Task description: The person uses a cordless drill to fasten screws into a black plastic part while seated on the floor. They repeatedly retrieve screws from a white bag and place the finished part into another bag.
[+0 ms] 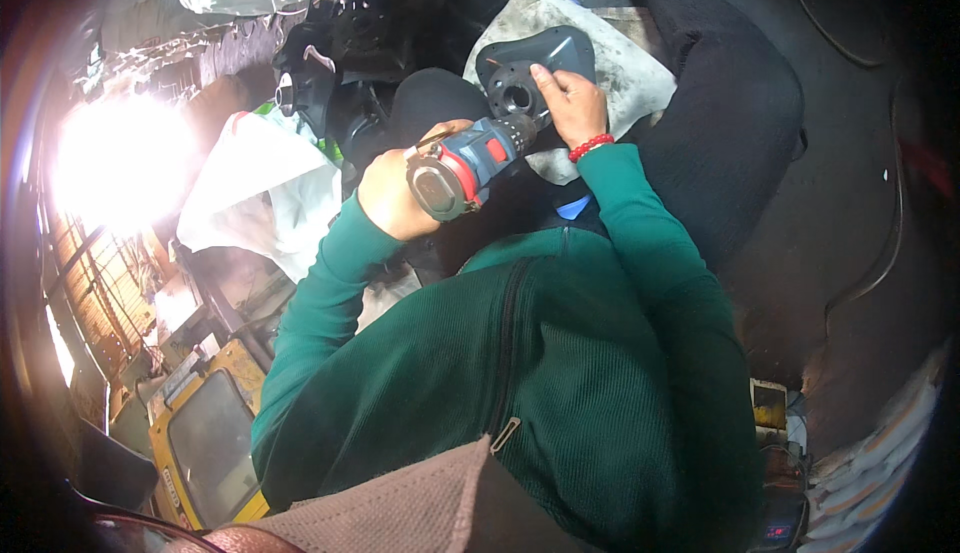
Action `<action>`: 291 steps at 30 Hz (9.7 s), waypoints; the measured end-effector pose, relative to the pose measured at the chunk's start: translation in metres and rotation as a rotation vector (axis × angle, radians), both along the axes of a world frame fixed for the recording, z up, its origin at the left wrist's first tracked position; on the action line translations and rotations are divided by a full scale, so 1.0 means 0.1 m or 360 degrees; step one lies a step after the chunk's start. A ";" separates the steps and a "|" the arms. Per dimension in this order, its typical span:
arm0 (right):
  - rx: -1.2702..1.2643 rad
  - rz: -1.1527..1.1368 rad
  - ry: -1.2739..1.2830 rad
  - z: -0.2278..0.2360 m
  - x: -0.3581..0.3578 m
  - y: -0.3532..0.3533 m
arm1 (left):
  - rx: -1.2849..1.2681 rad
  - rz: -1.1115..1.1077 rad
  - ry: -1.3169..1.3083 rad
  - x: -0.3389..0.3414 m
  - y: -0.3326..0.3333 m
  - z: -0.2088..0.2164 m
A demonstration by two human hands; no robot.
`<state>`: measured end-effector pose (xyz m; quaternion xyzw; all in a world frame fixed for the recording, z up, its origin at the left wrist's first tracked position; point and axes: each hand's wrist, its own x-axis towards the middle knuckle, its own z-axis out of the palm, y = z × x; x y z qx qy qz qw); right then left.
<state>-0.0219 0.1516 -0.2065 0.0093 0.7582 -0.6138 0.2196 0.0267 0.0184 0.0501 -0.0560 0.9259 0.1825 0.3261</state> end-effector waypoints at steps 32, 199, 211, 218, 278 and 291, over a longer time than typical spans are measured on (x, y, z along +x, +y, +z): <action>-0.0458 0.0125 -0.0103 -0.36 -0.07 -0.07 | -0.0090 -0.0287 -0.0183 -0.47 -0.24 -0.05; -0.0427 -0.0331 0.0079 -0.20 0.06 -0.20 | 0.0372 0.0226 0.0270 0.35 -0.88 -0.56; -0.0562 -0.0387 0.0019 -0.18 0.08 -0.22 | 0.0404 0.0193 0.0215 0.03 -0.81 -0.54; -0.0588 -0.0508 -0.0069 -0.23 0.07 -0.25 | 0.0066 -0.0097 0.0125 -0.40 -0.48 -0.21; -0.1945 -0.0085 -0.1552 0.79 0.49 0.31 | 0.0371 0.0136 0.0740 1.12 -0.29 0.02; -0.1587 0.0116 -0.1497 0.67 0.52 0.31 | 0.0255 -0.0062 0.0563 1.13 -0.34 0.02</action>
